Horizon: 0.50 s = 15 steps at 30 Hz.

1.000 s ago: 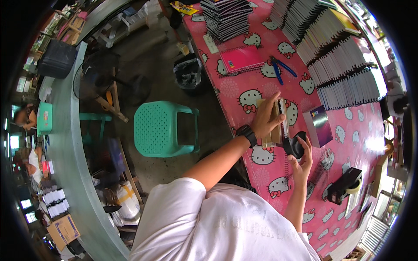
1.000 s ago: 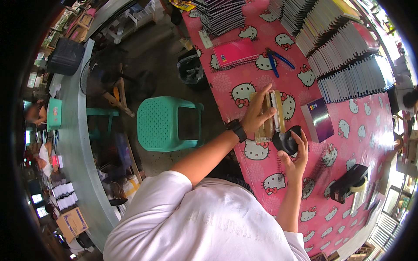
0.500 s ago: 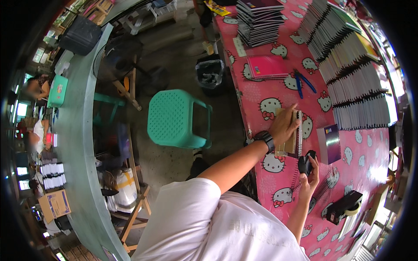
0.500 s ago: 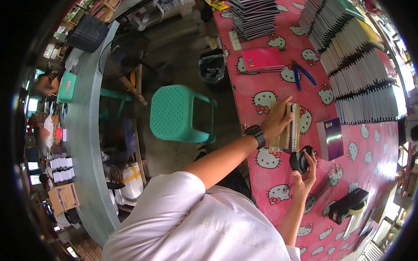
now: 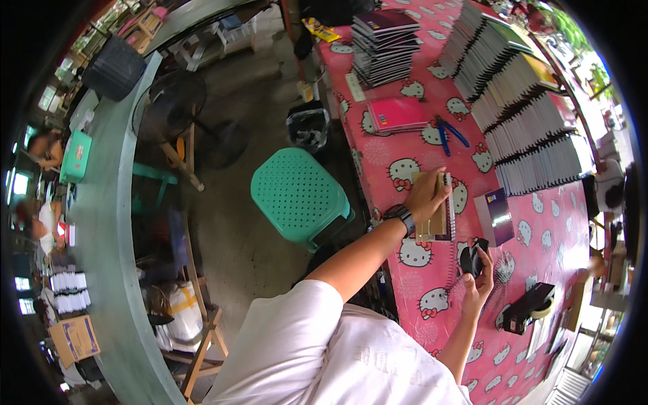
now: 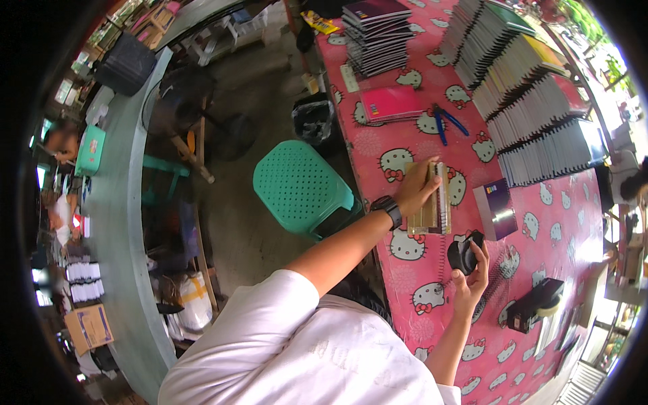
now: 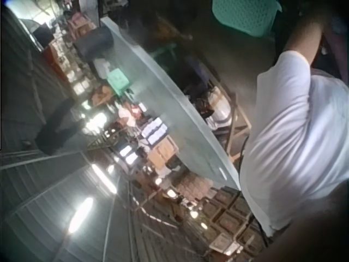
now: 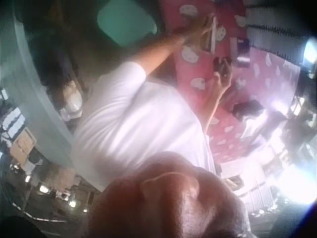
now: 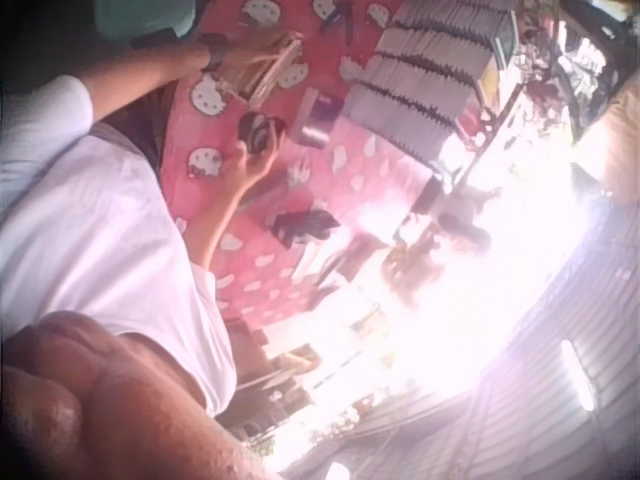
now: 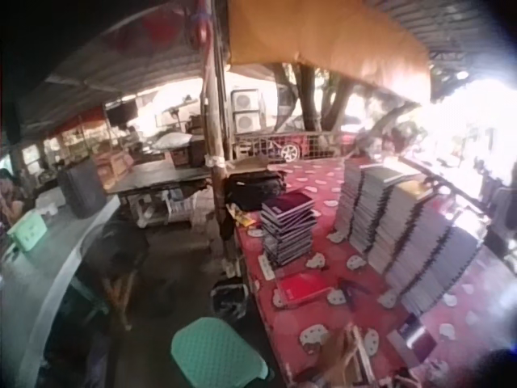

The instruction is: The person manually binds small notebooks by threading plastic coils through pre-punched holes, using a black tool to help guide the coil.

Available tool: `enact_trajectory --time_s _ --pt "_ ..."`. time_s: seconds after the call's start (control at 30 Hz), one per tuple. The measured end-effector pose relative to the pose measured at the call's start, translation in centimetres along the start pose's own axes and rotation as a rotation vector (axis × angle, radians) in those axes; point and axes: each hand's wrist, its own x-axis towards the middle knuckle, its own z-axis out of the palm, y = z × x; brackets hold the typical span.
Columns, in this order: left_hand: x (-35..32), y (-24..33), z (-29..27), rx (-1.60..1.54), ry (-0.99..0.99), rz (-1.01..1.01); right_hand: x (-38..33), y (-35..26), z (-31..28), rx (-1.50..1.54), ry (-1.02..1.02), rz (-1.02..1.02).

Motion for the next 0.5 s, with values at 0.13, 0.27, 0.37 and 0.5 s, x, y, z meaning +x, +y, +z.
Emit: enact_trajectory --time_s 0.13,0.27,0.37,0.5 --pt "0.0 -0.2 0.2 -0.036 -0.006 0.038 -0.9 0.2 -0.6 0.012 0.043 0.026" --pt "0.2 -0.6 0.1 -0.057 -0.014 0.041 -1.5 0.0 -0.4 0.050 0.054 0.065" --pt "-0.1 -0.7 0.0 -0.077 -0.029 -0.021 -1.4 -0.5 -0.3 0.032 0.050 0.081" --pt "0.0 -0.4 0.1 -0.114 -0.040 -0.011 -0.6 -0.3 -0.1 0.029 0.027 0.083"
